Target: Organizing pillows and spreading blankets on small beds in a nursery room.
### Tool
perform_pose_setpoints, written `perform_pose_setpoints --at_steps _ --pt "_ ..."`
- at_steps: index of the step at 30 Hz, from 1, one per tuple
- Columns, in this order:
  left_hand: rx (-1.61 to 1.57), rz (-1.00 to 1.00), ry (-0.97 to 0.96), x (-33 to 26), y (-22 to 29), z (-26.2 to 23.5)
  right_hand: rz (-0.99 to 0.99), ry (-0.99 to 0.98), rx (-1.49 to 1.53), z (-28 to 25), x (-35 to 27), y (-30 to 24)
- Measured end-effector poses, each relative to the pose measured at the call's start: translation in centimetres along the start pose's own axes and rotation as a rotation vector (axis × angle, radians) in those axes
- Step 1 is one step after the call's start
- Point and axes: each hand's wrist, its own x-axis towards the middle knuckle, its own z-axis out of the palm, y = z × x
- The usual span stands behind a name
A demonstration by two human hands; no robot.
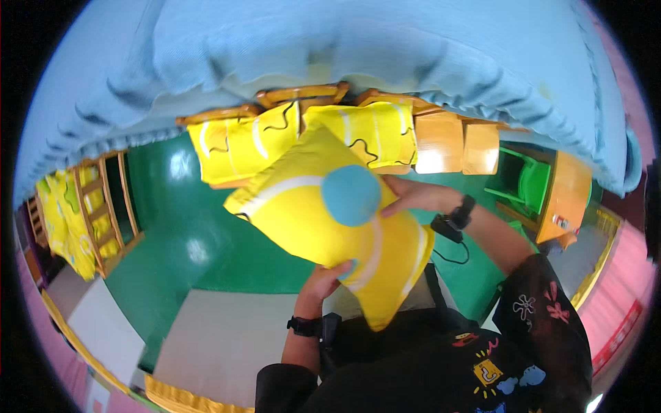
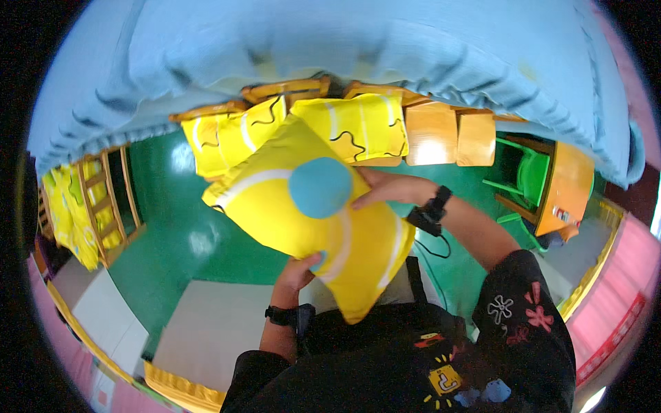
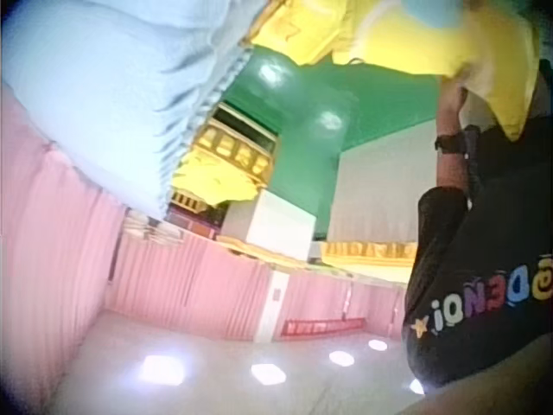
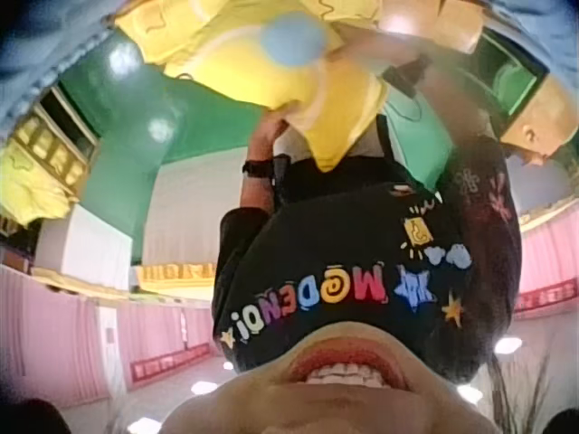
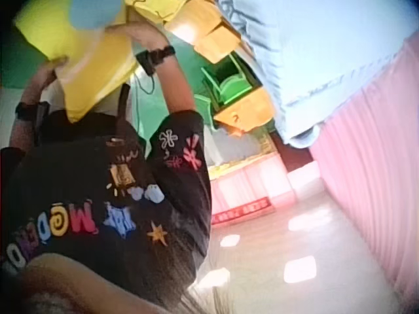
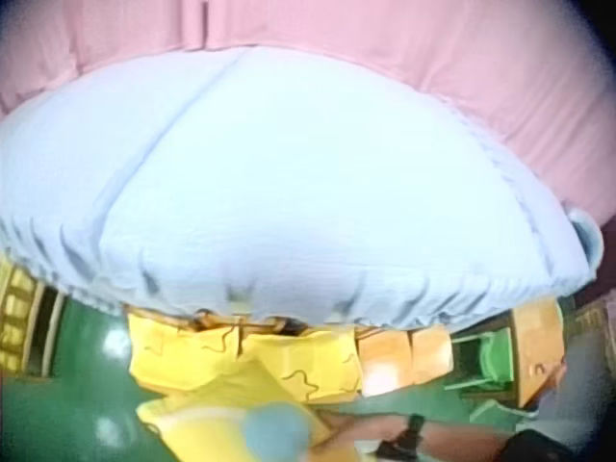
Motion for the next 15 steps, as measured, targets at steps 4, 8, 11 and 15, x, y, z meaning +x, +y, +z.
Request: perform_pose_setpoints --at_steps 4,8,11,15 --pt "0.692 -0.125 -0.373 3.7 0.5 6.6 0.220 0.200 -0.052 -8.6 -8.1 1.9" --pt "0.838 -0.050 -0.545 7.0 -0.2 8.8 0.069 0.447 -0.539 -14.1 -14.3 2.7" --pt "0.539 0.148 -0.251 8.8 -1.0 8.6 0.045 0.503 -0.856 -21.1 -17.5 6.2" --pt "0.138 0.356 0.164 9.2 -2.4 5.3 0.135 0.563 -1.407 -29.6 -18.1 11.9"
